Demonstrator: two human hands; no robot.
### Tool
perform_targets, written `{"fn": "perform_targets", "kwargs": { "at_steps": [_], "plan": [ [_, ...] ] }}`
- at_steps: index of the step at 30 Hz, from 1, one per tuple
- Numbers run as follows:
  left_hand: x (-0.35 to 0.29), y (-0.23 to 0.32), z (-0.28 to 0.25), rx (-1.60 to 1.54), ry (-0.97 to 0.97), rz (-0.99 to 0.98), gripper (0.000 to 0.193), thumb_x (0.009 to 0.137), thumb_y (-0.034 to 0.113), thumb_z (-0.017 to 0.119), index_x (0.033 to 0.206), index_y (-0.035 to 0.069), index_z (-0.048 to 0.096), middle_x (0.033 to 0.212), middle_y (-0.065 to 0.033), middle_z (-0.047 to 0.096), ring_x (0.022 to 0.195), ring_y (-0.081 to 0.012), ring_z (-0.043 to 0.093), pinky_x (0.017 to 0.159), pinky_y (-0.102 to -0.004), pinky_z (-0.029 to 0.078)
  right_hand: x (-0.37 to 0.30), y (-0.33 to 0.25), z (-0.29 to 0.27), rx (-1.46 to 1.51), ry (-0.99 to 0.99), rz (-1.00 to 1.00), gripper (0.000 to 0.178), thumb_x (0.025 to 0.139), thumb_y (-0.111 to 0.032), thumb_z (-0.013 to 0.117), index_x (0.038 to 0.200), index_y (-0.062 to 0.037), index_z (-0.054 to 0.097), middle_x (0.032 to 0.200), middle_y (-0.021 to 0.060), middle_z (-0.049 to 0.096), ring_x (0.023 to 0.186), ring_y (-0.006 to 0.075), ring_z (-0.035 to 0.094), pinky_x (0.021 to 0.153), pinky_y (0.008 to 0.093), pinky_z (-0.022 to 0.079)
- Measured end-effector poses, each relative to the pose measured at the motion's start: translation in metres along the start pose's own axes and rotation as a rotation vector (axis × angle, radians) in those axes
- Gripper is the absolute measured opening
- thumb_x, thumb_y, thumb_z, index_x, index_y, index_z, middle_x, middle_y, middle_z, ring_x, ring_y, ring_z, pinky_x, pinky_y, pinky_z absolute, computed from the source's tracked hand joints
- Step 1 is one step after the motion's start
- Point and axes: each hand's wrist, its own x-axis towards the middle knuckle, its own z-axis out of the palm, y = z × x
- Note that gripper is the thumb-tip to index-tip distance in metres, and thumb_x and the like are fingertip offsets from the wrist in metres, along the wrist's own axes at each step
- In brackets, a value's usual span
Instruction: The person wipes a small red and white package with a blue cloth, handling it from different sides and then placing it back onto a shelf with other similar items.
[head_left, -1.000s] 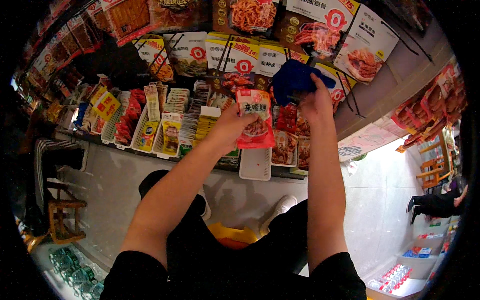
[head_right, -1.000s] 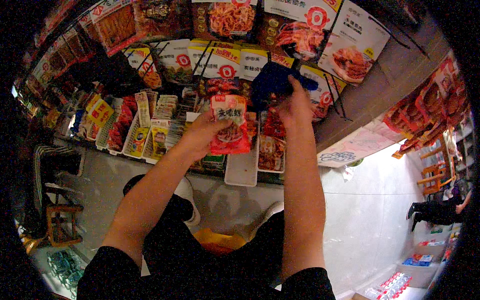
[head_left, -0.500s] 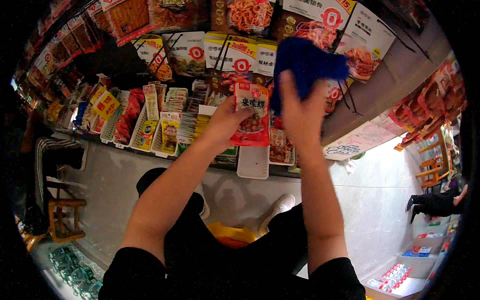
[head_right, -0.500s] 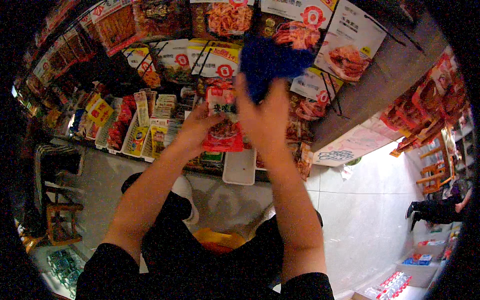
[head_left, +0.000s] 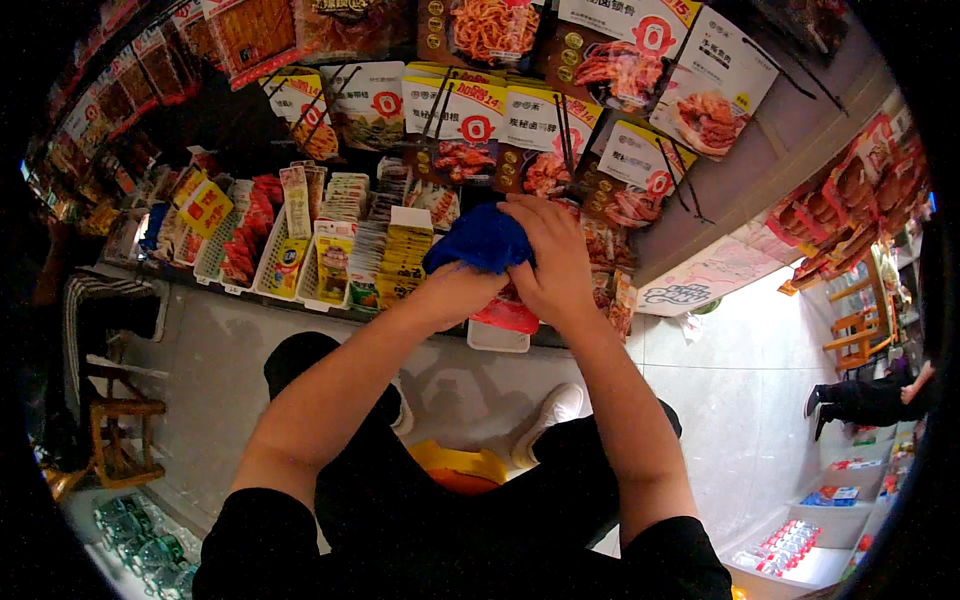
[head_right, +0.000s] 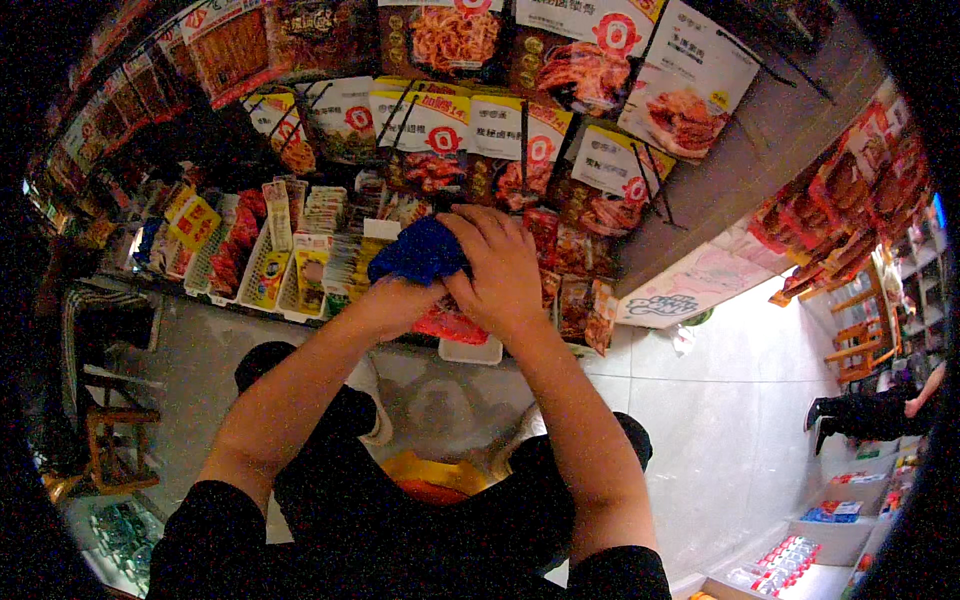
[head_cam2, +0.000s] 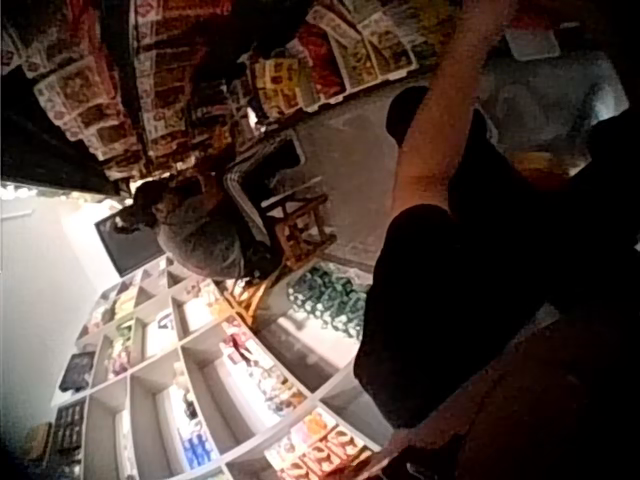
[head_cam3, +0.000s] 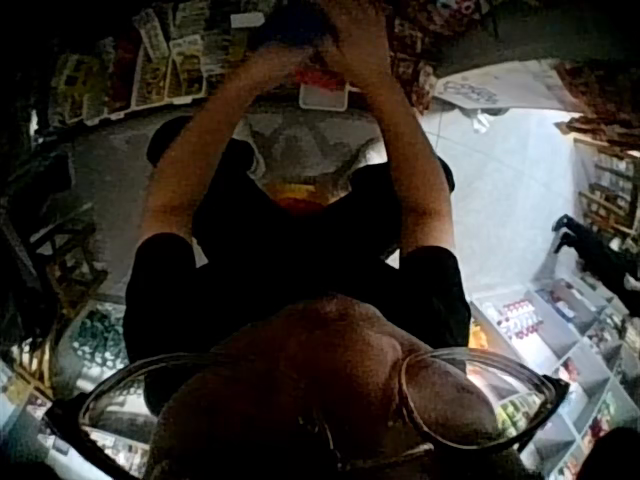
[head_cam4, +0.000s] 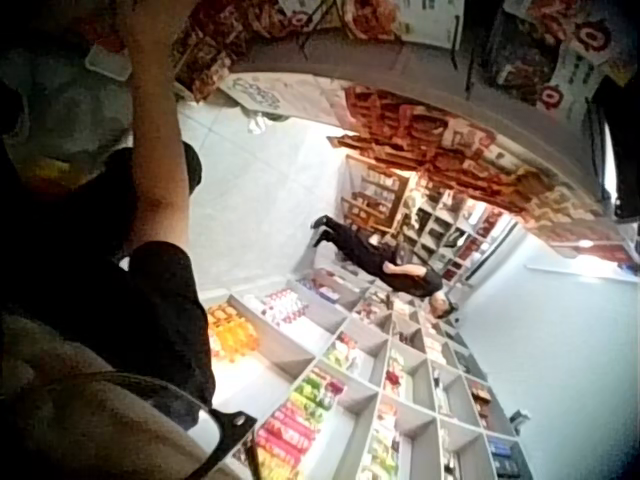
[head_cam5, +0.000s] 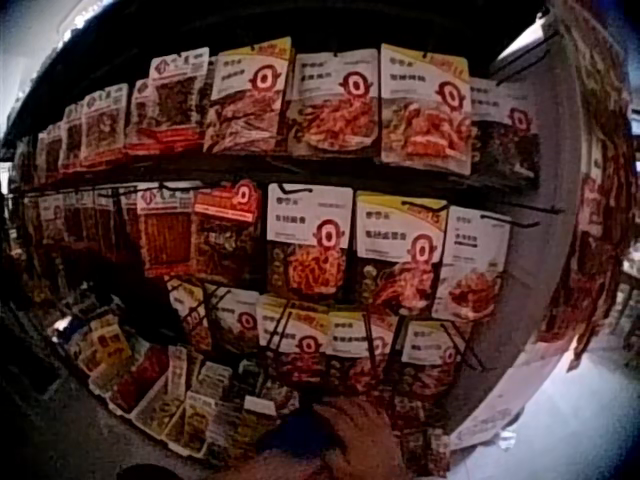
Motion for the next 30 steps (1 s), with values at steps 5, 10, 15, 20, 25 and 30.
{"fn": "perform_targets", "kwargs": {
  "at_steps": [5, 10, 15, 20, 25, 30],
  "plan": [
    [0.003, -0.001, 0.006, -0.126, 0.003, 0.025, 0.035, 0.088, 0.027, 0.044, 0.115, 0.005, 0.049, 0.111, -0.0145, 0.056, 0.101, -0.0292, 0.053, 0.087, -0.0368, 0.040, -0.011, -0.006, 0.001, -0.057, 0.057, 0.007, 0.050, 0.066, -0.020, 0.053, 0.115, -0.0102, 0.051, 0.116, 0.0130, 0.051, 0.109, 0.0316, 0.046, 0.093, 0.0448, 0.035],
    [0.005, 0.051, -0.008, 0.226, -0.515, -0.254, 0.030, 0.085, 0.017, 0.049, 0.111, 0.001, 0.048, 0.100, -0.0130, 0.059, 0.095, -0.0258, 0.056, 0.085, -0.0349, 0.043, -0.033, 0.006, -0.005, -0.028, 0.025, 0.062, 0.047, 0.069, -0.021, 0.053, 0.113, -0.0053, 0.052, 0.102, 0.0165, 0.057, 0.096, 0.0357, 0.052, 0.084, 0.0430, 0.041],
    [0.008, -0.010, 0.022, -0.093, -0.370, 0.086, 0.025, 0.084, 0.009, 0.050, 0.107, -0.001, 0.047, 0.093, -0.0137, 0.060, 0.084, -0.0157, 0.056, 0.076, -0.0313, 0.046, -0.036, 0.005, 0.002, 0.331, 0.022, 0.551, 0.037, 0.084, -0.029, 0.046, 0.098, 0.0040, 0.055, 0.085, 0.0226, 0.059, 0.077, 0.0388, 0.056, 0.072, 0.0425, 0.044],
    [0.004, 0.017, 0.020, -0.157, -0.341, 0.153, 0.026, 0.079, 0.007, 0.055, 0.101, -0.003, 0.047, 0.087, -0.0201, 0.056, 0.079, -0.0277, 0.056, 0.069, -0.0359, 0.043, -0.032, 0.016, -0.002, 0.485, 0.139, 0.790, 0.042, 0.088, -0.034, 0.043, 0.095, 0.0053, 0.056, 0.084, 0.0242, 0.059, 0.078, 0.0360, 0.057, 0.073, 0.0406, 0.042],
    [0.010, 0.010, 0.019, -0.092, -0.140, 0.274, 0.029, 0.080, 0.005, 0.054, 0.108, -0.003, 0.047, 0.091, -0.0104, 0.058, 0.083, -0.0114, 0.054, 0.072, -0.0267, 0.045, -0.031, 0.011, 0.010, 0.568, 0.324, 0.877, 0.042, 0.088, -0.036, 0.045, 0.093, 0.0050, 0.056, 0.085, 0.0258, 0.059, 0.083, 0.0364, 0.056, 0.077, 0.0411, 0.041],
    [0.014, 0.018, 0.011, -0.427, -0.281, -0.097, 0.041, 0.077, -0.001, 0.050, 0.117, 0.000, 0.047, 0.097, -0.0107, 0.058, 0.087, -0.0152, 0.055, 0.075, -0.0266, 0.045, -0.045, 0.007, 0.017, 0.027, 0.265, 0.314, 0.034, 0.087, -0.029, 0.049, 0.081, 0.0036, 0.056, 0.070, 0.0253, 0.056, 0.066, 0.0421, 0.055, 0.061, 0.0447, 0.044]
  ]
}}
